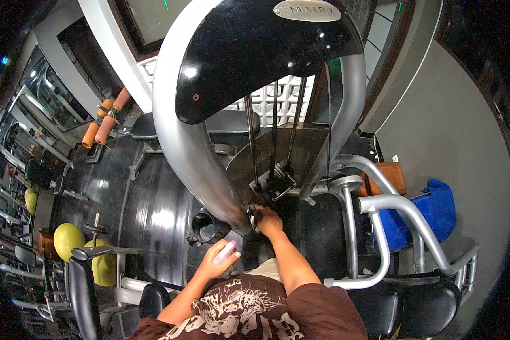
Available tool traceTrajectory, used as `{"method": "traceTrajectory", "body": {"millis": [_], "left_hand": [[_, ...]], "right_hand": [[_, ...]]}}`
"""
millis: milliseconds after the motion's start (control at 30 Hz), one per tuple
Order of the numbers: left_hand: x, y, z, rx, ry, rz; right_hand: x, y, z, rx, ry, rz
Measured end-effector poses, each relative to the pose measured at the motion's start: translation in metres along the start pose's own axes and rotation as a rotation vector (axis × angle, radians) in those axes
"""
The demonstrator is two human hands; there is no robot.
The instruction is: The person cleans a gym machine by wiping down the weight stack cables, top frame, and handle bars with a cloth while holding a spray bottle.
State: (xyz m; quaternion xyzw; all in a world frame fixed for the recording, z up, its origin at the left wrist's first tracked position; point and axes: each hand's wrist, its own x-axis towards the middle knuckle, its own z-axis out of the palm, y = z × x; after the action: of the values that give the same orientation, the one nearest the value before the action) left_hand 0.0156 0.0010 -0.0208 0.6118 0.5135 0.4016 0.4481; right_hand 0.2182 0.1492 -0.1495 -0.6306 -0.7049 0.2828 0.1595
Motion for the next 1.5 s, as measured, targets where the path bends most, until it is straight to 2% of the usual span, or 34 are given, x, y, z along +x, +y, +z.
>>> {"method": "traceTrajectory", "body": {"millis": [33, 133, 233, 333, 433, 500, 600, 667, 800, 833, 933, 1033, 1133, 1167, 1267, 1367, 1467, 1500], "left_hand": [[-0.001, 0.001, 0.002, 0.03, 0.021, -0.018], [-0.003, 0.001, 0.007, 0.107, 0.062, -0.051], [-0.001, -0.009, 0.013, 0.148, 0.089, -0.04], [0.001, -0.012, 0.018, 0.17, 0.14, -0.062], [0.002, -0.016, 0.023, 0.197, 0.167, -0.115], [0.002, -0.016, 0.023, 0.193, 0.15, -0.147], [0.002, -0.009, 0.024, 0.187, 0.145, -0.136], [0.002, -0.007, 0.023, 0.18, 0.139, -0.109], [-0.004, -0.015, 0.02, 0.136, 0.092, -0.104], [-0.007, -0.016, 0.018, 0.118, 0.076, -0.116], [-0.01, -0.012, 0.014, 0.064, 0.039, -0.143], [-0.01, -0.014, 0.01, 0.087, 0.037, -0.134], [-0.009, -0.019, 0.009, 0.064, 0.03, -0.143], [-0.008, -0.018, 0.008, 0.063, 0.016, -0.15], [-0.005, -0.012, 0.011, 0.034, 0.01, -0.186], [-0.001, -0.003, 0.012, 0.011, 0.004, -0.174], [0.0, -0.008, 0.01, 0.038, -0.021, -0.106], [0.001, -0.007, 0.009, 0.034, -0.021, -0.093]], "right_hand": [[-0.011, 0.006, 0.002, 0.06, 0.03, 0.014], [-0.042, 0.04, 0.012, -0.066, -0.042, 0.039], [-0.065, 0.063, 0.002, 0.012, -0.039, 0.181], [-0.053, 0.068, -0.009, 0.061, 0.159, 0.368], [-0.023, 0.048, -0.032, 0.202, 0.301, 0.275], [-0.002, 0.029, -0.043, 0.247, 0.294, 0.178], [0.028, 0.009, -0.036, 0.25, 0.185, 0.058], [0.034, -0.013, -0.035, 0.254, -0.055, 0.173], [0.013, 0.007, 0.006, 0.107, -0.002, 0.006], [0.0, 0.002, 0.001, 0.16, 0.02, 0.029], [-0.031, 0.027, 0.014, 0.058, 0.079, 0.007], [-0.046, 0.045, 0.003, 0.017, -0.071, 0.202], [-0.025, 0.039, 0.001, 0.111, 0.202, 0.124], [-0.016, 0.025, -0.012, 0.171, 0.142, 0.105], [0.021, 0.011, -0.004, 0.26, 0.233, -0.115], [0.035, -0.006, -0.003, 0.207, 0.141, -0.198], [0.019, 0.001, 0.008, -0.114, -0.079, -0.012], [0.01, 0.009, 0.016, -0.104, 0.008, 0.006]]}}
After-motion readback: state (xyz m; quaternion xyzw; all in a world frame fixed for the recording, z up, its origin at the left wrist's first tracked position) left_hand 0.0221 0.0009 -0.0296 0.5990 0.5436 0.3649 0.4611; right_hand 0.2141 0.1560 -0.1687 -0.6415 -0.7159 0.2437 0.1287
